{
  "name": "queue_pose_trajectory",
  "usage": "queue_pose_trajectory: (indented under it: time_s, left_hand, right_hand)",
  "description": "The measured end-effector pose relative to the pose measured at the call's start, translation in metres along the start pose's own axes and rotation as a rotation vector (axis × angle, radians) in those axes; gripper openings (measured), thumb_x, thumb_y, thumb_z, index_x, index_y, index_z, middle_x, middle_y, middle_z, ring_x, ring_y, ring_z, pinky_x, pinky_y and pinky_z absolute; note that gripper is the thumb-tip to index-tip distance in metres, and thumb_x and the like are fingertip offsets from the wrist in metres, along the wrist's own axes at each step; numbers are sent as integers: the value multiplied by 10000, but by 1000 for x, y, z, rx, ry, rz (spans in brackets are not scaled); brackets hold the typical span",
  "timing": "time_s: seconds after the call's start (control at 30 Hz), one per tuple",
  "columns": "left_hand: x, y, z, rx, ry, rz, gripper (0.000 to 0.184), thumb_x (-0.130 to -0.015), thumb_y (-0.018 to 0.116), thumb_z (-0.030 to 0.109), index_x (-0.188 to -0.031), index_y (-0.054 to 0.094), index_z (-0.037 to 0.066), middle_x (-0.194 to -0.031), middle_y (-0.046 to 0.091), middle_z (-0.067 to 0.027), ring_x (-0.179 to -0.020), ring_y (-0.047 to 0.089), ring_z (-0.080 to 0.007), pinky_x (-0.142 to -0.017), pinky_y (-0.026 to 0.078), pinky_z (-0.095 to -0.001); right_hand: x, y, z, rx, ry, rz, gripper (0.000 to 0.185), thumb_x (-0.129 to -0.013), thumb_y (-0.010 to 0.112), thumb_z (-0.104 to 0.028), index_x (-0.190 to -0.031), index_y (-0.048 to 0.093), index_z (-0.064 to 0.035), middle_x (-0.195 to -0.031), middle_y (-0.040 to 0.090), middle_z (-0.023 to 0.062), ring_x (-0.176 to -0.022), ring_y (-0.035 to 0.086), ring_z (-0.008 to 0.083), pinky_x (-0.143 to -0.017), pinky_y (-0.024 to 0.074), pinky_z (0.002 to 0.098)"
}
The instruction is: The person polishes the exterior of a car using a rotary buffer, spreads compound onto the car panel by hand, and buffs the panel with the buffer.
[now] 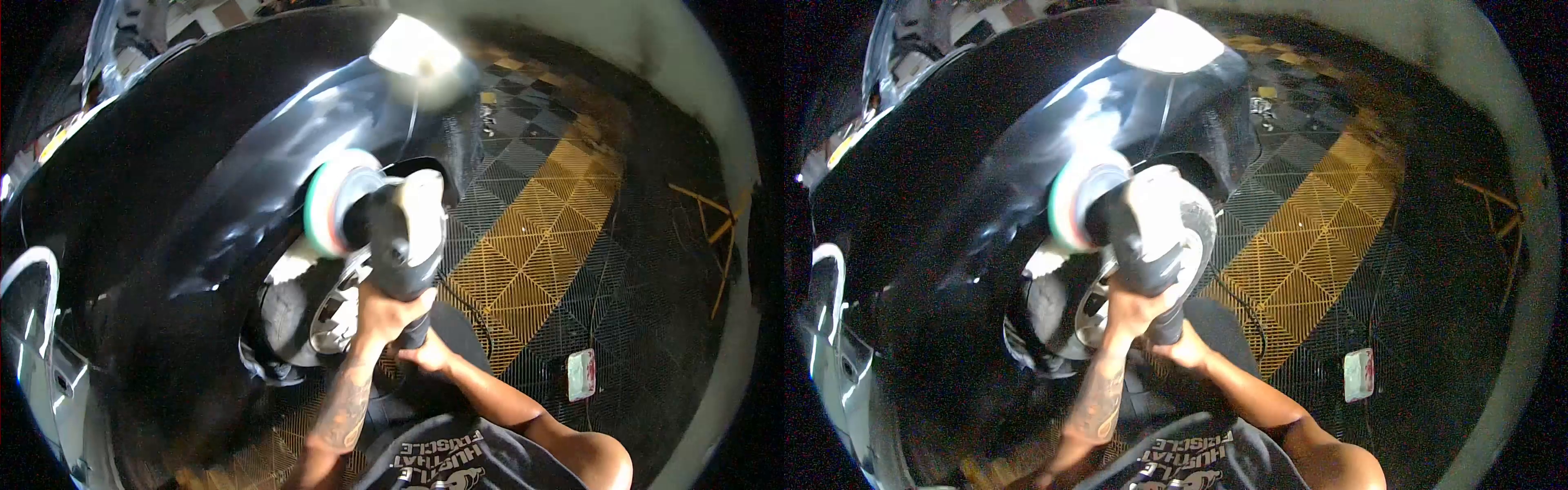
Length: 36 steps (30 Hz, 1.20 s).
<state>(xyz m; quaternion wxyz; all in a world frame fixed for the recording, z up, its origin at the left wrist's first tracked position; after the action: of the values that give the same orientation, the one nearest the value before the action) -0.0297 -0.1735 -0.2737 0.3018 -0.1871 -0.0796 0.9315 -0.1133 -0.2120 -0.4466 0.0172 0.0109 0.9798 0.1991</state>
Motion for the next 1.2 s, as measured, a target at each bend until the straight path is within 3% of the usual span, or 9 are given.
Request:
queue_pose_trajectory:
  time_s: [0.03,0.1,0.23,0.5,0.6,0.73,1.0,1.17,1.2]
  left_hand:
    - [-6,5,-10,-42,-42,-13,385,-711,826,220,-1020,709,23,-926,745,-101,-826,715,-171,-737,576,-313]
    - [-16,11,-20,-38,-251,-93,480,-694,841,253,-1084,684,22,-982,736,-100,-873,698,-173,-803,562,-334]
    - [-9,-2,-7,1,-177,-62,522,-679,844,323,-1078,684,28,-962,731,-118,-864,696,-188,-793,553,-341]
    - [47,-59,8,215,-99,25,458,-649,855,165,-1035,682,-10,-965,719,-90,-890,678,-168,-848,541,-318]
    - [73,-79,3,251,-70,81,617,-631,861,141,-1176,616,-11,-1113,681,-108,-977,661,-176,-890,538,-339]
    - [120,-109,-27,10,78,27,782,-662,824,139,-1352,484,3,-1219,591,-109,-1122,575,-237,-990,468,-398]
    - [147,-123,-41,272,59,55,832,-693,779,154,-1407,382,-4,-1287,536,-113,-1232,492,-228,-1073,380,-385]
    - [112,-99,-31,97,59,64,629,-658,834,136,-1226,587,26,-1167,638,-93,-1076,603,-204,-974,485,-384]
    - [105,-87,-27,273,-19,142,631,-652,840,152,-1214,588,14,-1147,644,-86,-1040,618,-197,-940,502,-368]
  right_hand:
    - [-2,1,-15,-75,-48,23,411,-726,767,-47,-1104,607,-24,-993,670,53,-890,644,177,-815,532,343]
    - [-6,-11,15,-119,44,94,416,-734,761,-12,-1114,592,-14,-981,670,66,-871,653,186,-797,539,344]
    - [-7,-10,17,-123,88,131,413,-726,755,19,-1101,585,-9,-943,671,68,-848,659,199,-783,542,341]
    - [-9,36,-19,101,8,5,252,-686,766,-42,-922,683,-9,-865,692,35,-773,614,109,-724,523,291]
    - [-15,47,-5,337,-37,-88,223,-695,754,-80,-892,682,-6,-827,694,48,-767,628,110,-716,532,295]
    - [-16,65,-9,431,-33,-215,345,-643,727,-77,-975,674,0,-865,721,112,-801,673,158,-774,534,329]
    - [-19,84,-15,645,-101,-255,402,-631,742,-140,-1002,680,2,-932,708,211,-886,702,361,-784,543,384]
    - [-10,62,-13,559,41,-125,349,-642,715,-75,-981,682,3,-885,720,183,-838,719,251,-763,543,362]
    - [-11,58,-12,479,-24,-84,345,-649,736,-89,-975,682,8,-862,723,153,-811,704,221,-761,542,358]
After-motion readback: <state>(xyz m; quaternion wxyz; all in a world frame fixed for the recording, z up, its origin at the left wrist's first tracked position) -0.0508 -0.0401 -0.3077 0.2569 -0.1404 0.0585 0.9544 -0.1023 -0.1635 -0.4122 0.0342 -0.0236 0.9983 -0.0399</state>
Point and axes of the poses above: each hand's wrist, its own x-axis away from the middle knuckle, its own y-axis out of the palm, z = x × y, the point moved 4 cm from there along -x, towards the middle knuckle
